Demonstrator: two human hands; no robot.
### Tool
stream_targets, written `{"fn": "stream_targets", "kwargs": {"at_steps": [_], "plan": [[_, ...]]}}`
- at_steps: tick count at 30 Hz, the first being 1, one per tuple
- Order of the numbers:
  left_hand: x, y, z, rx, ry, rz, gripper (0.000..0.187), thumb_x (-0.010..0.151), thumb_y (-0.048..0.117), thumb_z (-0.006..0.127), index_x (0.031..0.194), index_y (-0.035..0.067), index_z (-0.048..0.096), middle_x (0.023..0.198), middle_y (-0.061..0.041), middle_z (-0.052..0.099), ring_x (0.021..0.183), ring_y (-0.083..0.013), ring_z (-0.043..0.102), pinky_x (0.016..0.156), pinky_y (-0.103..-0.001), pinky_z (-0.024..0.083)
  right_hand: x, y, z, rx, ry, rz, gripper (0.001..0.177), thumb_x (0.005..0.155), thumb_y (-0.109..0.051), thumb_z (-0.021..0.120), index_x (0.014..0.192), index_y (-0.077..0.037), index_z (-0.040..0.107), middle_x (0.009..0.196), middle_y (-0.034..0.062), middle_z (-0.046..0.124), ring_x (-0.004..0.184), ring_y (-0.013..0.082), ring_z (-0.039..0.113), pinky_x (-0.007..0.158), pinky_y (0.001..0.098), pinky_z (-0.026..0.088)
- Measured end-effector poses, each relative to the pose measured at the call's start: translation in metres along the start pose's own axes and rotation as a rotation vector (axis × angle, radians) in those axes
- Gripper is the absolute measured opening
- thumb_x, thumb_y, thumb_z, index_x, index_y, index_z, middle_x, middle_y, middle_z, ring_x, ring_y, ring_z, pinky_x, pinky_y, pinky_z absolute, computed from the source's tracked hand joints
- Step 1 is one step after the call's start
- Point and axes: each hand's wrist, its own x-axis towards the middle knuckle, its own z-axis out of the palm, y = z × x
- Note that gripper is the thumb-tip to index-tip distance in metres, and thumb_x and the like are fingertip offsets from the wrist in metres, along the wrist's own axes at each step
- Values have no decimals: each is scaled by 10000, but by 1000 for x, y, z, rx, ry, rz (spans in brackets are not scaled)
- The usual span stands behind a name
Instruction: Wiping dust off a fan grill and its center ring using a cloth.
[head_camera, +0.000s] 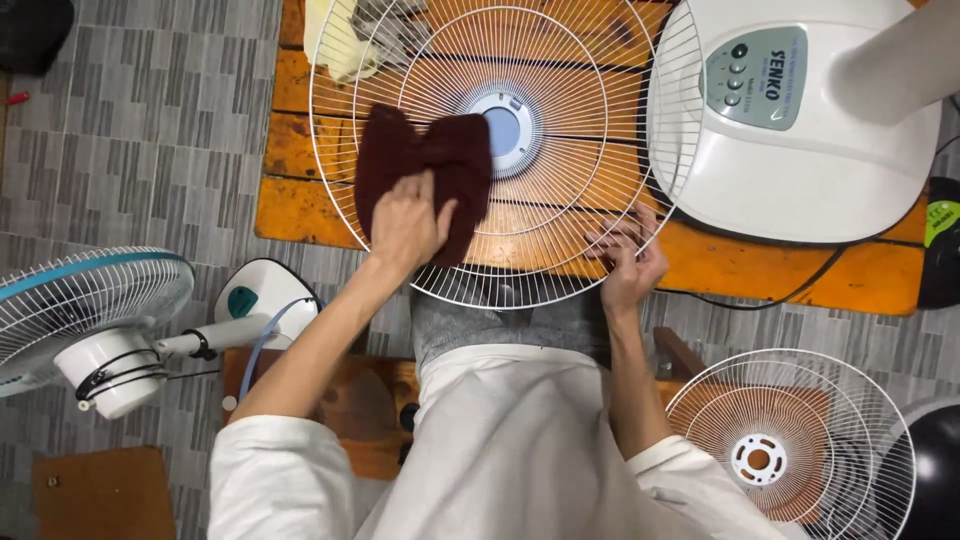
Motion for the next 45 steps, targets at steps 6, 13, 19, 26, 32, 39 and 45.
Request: {"fn": "stream_targets", "kwargs": {"at_steps": [6,13,19,26,32,39,45], "plan": [[48,6,-37,-266,-113,-300,639,1052,453,385,1463,-33,445,1415,-272,534,1288,-454,528,1017,-498,447,-2,5,-9,16,-66,81,631,755,37,516,1386,55,514,947,196,662,764,265,727,584,364,640],[28,11,-8,-381,-37,63,385,902,69,536,1257,-70,592,1366,-288,569,1390,-404,434,1169,-466,335,6,-3,-1,-48,-19,97,628,727,21,514,1352,47,560,871,255,680,647,322,737,485,386,623],[1,50,-4,-335,-13,395,342,792,71,558,1102,12,690,1043,-196,710,1150,-348,644,1153,-470,358,7,-1,-1,-61,-18,116,603,749,13,481,1347,43,549,894,240,673,698,314,743,517,357,630],[52,83,-33,-321,75,582,354,1012,305,465,1156,33,638,1199,-196,680,1301,-333,556,1213,-488,248,3,-2,-6,-49,-56,89,626,762,29,494,1386,61,527,934,273,679,701,331,740,524,367,635],[133,97,-55,-354,195,284,416,1011,371,502,1151,9,650,1167,-181,666,1156,-323,579,1090,-459,386,-2,-9,-6,-63,-58,92,614,819,93,424,1428,63,496,983,239,657,729,297,728,547,337,643],[133,-26,-7,-109,342,-98,514,1041,442,431,1107,-21,643,1113,-188,631,1064,-353,543,1060,-464,343,11,-2,-9,-133,-67,170,626,833,135,344,1426,14,504,988,168,675,673,228,692,519,294,631],[45,-30,-43,-75,-32,129,497,932,328,551,1243,-32,692,1243,-224,701,1297,-361,573,1178,-604,168,20,13,-5,-27,57,168,607,694,-15,544,1296,40,598,874,240,694,621,282,721,442,341,600]]}}
